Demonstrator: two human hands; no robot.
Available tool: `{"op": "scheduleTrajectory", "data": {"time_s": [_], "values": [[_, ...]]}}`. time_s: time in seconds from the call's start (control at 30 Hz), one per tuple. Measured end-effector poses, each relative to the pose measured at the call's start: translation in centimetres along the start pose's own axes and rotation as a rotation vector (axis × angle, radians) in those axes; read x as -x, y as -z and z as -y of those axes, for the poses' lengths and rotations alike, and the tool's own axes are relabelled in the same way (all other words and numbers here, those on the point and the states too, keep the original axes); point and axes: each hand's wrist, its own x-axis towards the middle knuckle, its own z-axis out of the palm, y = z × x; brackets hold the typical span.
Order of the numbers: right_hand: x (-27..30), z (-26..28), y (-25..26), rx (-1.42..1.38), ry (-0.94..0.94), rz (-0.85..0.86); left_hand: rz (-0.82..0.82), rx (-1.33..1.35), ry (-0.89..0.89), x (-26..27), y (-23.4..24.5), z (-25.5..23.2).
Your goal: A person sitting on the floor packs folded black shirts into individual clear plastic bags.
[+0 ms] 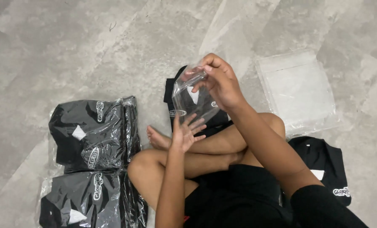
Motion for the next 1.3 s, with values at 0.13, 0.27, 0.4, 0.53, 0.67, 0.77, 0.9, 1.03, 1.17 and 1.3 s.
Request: {"op": "scheduleTrajectory", "data": {"time_s": [0.13,0.27,0.4,0.53,0.67,0.77,0.9,1.03,1.17,1.3], "values": [[1.5,1.2,2.1,-0.137,0.014,0.025,0.128,0.084,-0.003,0.6,0.2,-3.6],[4.7,0.1,8.0,-0.136,-0.02,-0.167,0.166,0.157,-0.004,0.5,0.1,-7.8],[9.1,-3.9,14.1,-0.025,-0.143,-0.465,-0.065,-0.196,-0.127,-1.6,2.1,-10.9],[13.0,-7.9,16.6,0.115,-0.268,-0.653,-0.267,-0.539,-0.143,-2.0,1.5,-11.0],[15.8,-11.8,18.7,0.199,-0.427,-0.772,-0.439,-0.715,-0.168,-3.5,4.3,-9.8],[16.2,-12.9,18.7,0.253,-0.514,-0.802,-0.641,-0.951,-0.201,-5.7,8.3,-8.9],[14.0,-11.5,17.4,0.36,-0.642,-0.686,-0.741,-1.033,-0.242,-8.7,10.9,-8.6],[11.6,-9.4,15.6,0.477,-0.846,-0.538,-0.805,-1.002,-0.324,-9.4,12.8,-9.2],[9.5,-11.9,20.9,0.807,-0.819,-0.521,-0.931,-1.072,-0.42,-9.8,13.8,-9.5],[9.1,-18.6,29.1,1.002,-0.887,-0.55,-0.937,-1.071,-0.449,-11.3,15.4,-9.0]]}}
